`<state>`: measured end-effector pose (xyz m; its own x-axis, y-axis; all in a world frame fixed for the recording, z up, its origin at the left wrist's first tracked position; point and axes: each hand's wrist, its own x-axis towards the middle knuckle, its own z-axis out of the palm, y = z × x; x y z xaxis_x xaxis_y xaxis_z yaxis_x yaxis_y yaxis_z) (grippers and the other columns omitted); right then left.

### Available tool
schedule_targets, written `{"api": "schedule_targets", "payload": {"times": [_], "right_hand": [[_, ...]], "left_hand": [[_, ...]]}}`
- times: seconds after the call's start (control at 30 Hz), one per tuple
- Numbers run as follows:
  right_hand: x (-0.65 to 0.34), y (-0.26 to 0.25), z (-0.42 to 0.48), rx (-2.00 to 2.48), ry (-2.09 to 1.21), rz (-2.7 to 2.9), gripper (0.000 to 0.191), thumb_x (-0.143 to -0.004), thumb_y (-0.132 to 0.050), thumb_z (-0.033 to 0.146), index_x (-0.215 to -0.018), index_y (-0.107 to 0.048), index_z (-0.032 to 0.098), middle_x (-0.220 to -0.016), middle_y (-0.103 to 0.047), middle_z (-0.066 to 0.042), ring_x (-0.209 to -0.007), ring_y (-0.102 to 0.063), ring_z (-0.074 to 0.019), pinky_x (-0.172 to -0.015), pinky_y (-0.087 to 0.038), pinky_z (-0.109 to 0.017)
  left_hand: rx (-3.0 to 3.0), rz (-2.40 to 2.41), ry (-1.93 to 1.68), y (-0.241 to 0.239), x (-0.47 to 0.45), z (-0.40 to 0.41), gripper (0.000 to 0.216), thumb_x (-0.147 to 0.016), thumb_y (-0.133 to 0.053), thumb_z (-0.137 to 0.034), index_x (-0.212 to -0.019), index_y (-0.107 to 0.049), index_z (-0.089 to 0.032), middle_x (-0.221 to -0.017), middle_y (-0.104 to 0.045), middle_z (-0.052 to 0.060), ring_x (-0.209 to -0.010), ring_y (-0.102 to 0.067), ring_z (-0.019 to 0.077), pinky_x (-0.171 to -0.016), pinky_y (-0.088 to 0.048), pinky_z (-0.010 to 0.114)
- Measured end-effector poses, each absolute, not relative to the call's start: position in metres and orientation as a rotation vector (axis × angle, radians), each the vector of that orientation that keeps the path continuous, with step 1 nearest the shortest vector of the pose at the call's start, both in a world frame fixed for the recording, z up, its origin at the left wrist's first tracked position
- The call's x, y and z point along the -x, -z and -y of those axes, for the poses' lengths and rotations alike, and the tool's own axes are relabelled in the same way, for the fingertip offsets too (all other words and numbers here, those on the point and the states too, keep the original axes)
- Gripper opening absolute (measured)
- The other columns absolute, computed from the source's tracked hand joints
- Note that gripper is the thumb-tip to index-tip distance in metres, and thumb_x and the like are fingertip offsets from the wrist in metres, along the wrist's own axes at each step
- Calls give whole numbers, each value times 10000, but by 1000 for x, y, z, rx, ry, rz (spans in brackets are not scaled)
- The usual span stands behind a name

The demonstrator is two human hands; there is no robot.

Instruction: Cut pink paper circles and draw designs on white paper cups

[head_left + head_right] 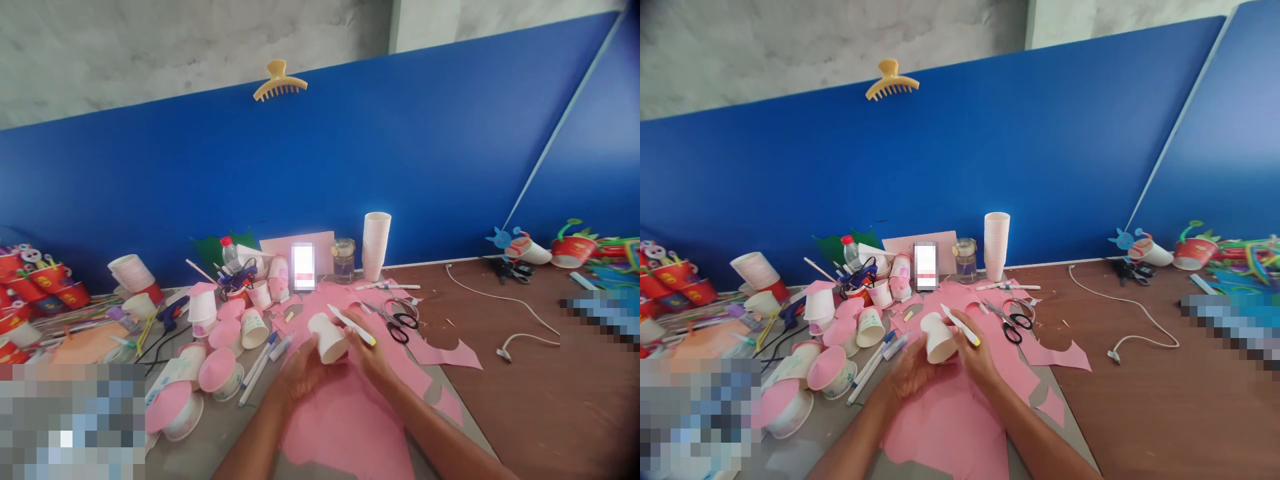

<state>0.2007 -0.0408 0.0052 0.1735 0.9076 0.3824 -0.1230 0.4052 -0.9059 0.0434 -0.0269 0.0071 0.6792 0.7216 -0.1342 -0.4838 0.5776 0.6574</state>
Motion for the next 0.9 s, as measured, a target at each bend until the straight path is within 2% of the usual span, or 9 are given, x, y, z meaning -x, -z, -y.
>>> {"api": "schedule_targets", "payload": {"times": [0.07, 0.13, 0.37, 0.57, 0.7, 0.9], "right_hand": [[-196, -3, 44, 895, -744, 1257, 311, -895, -542, 411, -1123, -631, 219, -1025, -702, -90, -975, -643, -244, -816, -535, -371], [-194, -3, 46, 904, -643, 1298, 293, -915, -511, 383, -1126, -622, 213, -1007, -698, -89, -945, -649, -229, -815, -535, -361], [-197, -14, 54, 891, -528, 1254, 252, -952, -438, 318, -1120, -601, 227, -964, -671, -63, -938, -626, -201, -845, -512, -352], [-192, -13, 59, 894, -580, 1230, 127, -861, -574, 269, -977, -583, 218, -878, -639, -48, -767, -624, -183, -636, -517, -290], [-190, -11, 58, 911, -524, 1253, 67, -861, -550, 244, -919, -564, 215, -851, -627, -48, -760, -616, -183, -592, -498, -276], [-191, -7, 60, 904, -438, 1354, 90, -882, -516, 224, -961, -556, 210, -806, -626, -35, -671, -601, -160, -535, -477, -252]], "left_hand": [[-572, -398, -732, -6, -42, 25, 578, -849, -529, -570, -1153, -581, -81, -990, -666, 155, -953, -618, 286, -889, -449, 468], [-561, -411, -771, -4, -40, 23, 584, -844, -523, -589, -1133, -586, -85, -979, -672, 153, -958, -622, 294, -903, -444, 493], [-709, -498, -881, -2, -42, 23, 440, -796, -681, -382, -1161, -605, -148, -1077, -670, 127, -1012, -615, 276, -910, -470, 432], [-846, -423, -930, -2, -48, 24, 445, -797, -681, -296, -1216, -599, -169, -1190, -637, 130, -1101, -580, 277, -950, -438, 379], [-879, -460, -926, -2, -48, 24, 447, -792, -686, -301, -1214, -597, -187, -1183, -642, 118, -1089, -586, 282, -930, -442, 375], [-943, -443, -904, -9, -49, 30, 479, -787, -694, -336, -1220, -581, -163, -1147, -641, 123, -1054, -591, 284, -894, -443, 363]]}}
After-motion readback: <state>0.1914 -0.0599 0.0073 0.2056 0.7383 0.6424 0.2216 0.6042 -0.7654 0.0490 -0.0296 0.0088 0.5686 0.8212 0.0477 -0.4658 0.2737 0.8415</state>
